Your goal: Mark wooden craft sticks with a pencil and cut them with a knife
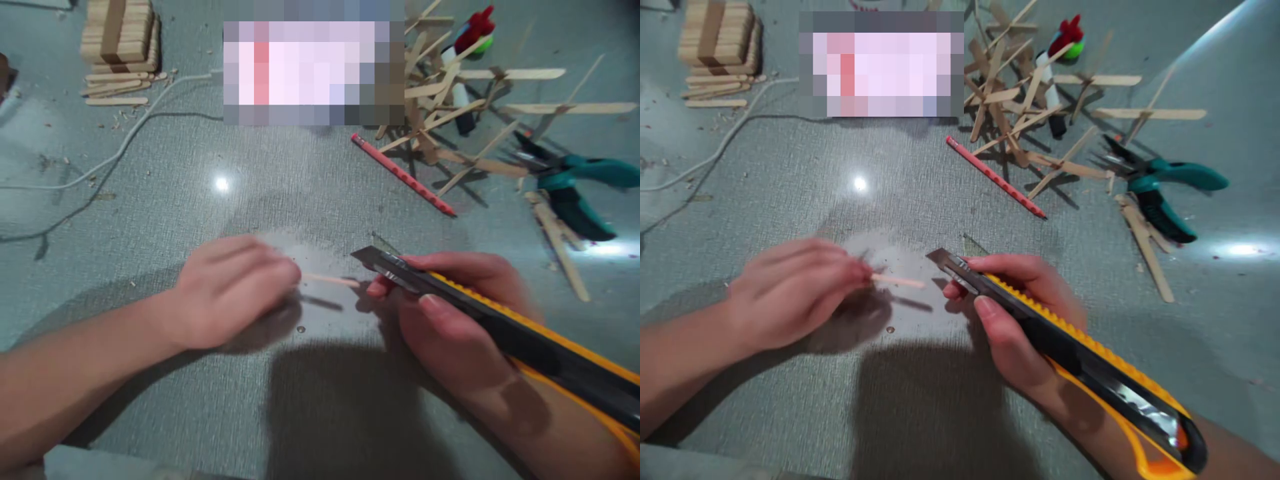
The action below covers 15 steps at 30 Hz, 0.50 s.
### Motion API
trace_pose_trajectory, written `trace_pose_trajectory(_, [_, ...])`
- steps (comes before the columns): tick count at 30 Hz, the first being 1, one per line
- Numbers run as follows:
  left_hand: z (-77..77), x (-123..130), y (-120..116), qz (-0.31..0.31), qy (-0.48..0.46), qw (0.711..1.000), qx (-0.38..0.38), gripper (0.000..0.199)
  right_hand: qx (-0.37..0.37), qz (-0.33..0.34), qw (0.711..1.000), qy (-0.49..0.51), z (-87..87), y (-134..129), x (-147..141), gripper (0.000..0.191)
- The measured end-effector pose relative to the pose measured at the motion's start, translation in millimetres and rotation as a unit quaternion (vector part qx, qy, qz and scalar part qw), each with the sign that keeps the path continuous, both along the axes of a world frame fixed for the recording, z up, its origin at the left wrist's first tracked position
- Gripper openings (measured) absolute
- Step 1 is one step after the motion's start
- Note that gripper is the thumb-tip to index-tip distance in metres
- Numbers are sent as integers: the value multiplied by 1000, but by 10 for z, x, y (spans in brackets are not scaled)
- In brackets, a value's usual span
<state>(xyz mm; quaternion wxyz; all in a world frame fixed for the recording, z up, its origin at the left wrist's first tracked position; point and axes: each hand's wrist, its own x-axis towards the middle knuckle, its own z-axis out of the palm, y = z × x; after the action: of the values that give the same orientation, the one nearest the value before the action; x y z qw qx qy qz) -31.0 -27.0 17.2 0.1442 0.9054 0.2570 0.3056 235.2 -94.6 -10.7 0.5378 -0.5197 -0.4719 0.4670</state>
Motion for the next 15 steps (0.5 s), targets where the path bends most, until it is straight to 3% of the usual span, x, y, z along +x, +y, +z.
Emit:
trace_pose_trajectory(1, [30,-37,-45,-48,-17,994,93,9,17,-24,999,32,6,26,-23,18])
trace_pose_trajectory(3, [81,-100,-162,-95,40,980,169,19,42,-78,993,78,14,72,-67,21])
trace_pose_trajectory(7, [123,-129,-337,-84,30,984,157,23,31,-97,990,101,14,118,-100,23])
trace_pose_trajectory(12, [199,-56,-265,-132,65,986,83,28,13,-83,990,114,33,85,-90,19])
trace_pose_trajectory(15, [258,-63,-225,-138,70,972,176,26,9,-66,992,104,47,47,-70,18])
